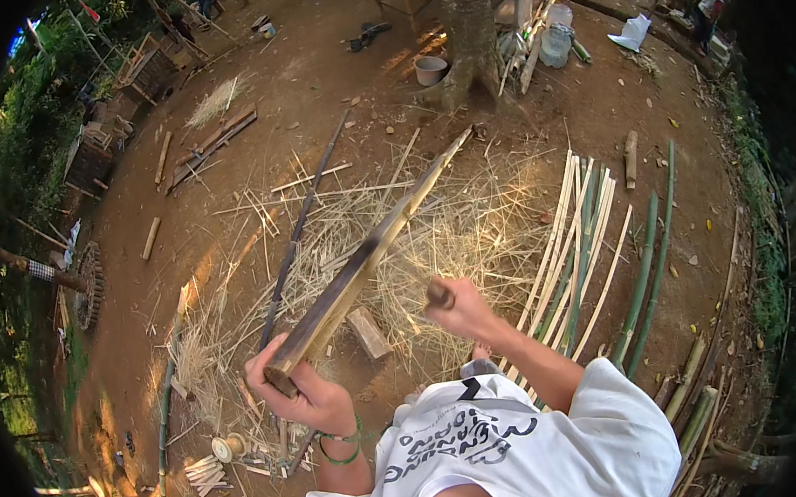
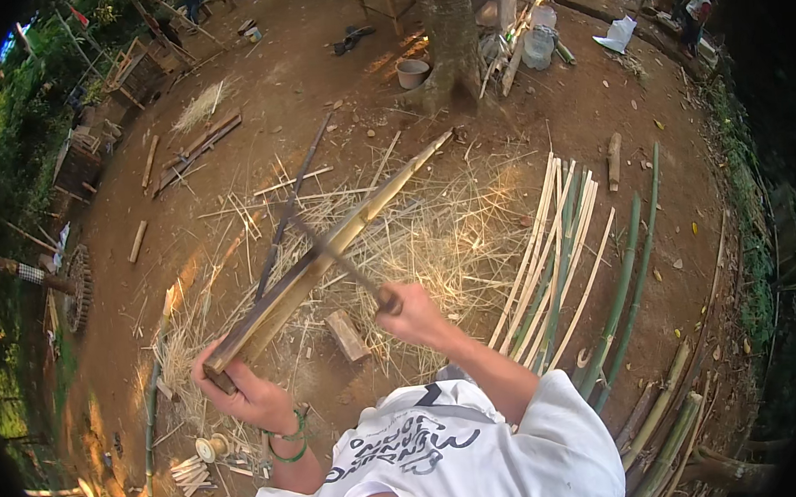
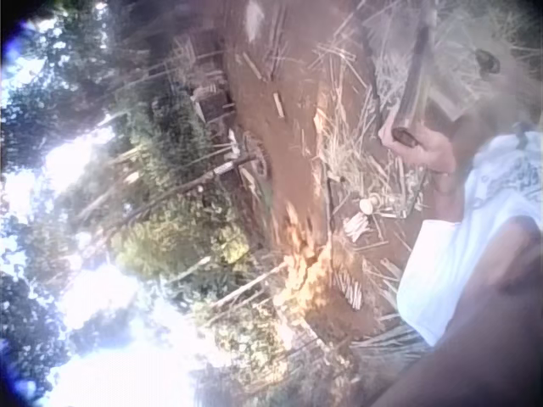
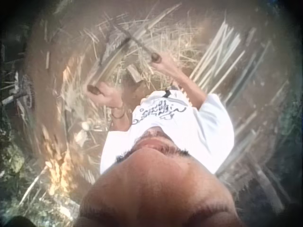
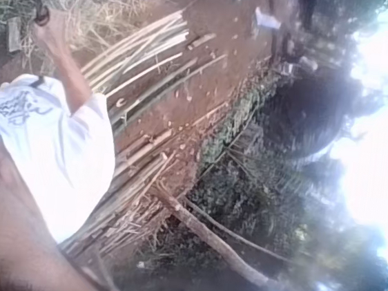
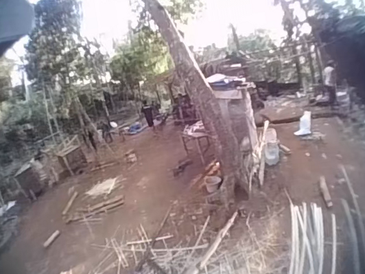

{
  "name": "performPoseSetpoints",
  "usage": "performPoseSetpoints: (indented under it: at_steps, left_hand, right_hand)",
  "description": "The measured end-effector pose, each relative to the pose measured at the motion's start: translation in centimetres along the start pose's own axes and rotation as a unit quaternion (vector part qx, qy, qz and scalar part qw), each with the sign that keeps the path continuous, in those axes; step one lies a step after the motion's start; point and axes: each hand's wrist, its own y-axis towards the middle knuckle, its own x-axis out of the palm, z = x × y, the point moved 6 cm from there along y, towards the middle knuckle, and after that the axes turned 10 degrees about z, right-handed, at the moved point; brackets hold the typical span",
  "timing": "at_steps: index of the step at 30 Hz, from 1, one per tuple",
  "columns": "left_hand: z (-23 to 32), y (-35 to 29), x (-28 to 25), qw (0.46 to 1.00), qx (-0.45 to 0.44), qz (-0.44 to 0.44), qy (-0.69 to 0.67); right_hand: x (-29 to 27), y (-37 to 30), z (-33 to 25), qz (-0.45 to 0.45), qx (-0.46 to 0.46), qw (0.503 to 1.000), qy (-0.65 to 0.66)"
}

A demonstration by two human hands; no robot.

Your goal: The person uses a large machete to split a long bamboo pole into thin strips. They hold the bamboo vertically and strike it repeatedly with the blade to separate the sections, then inspect the resulting strips.

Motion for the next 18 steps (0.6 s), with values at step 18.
performPoseSetpoints:
  at_steps: [18]
  left_hand:
    - [1.4,-1.0,0.2,0.999,-0.004,-0.042,0.035]
  right_hand:
    - [-4.1,3.5,11.0,0.106,0.234,0.966,0.007]
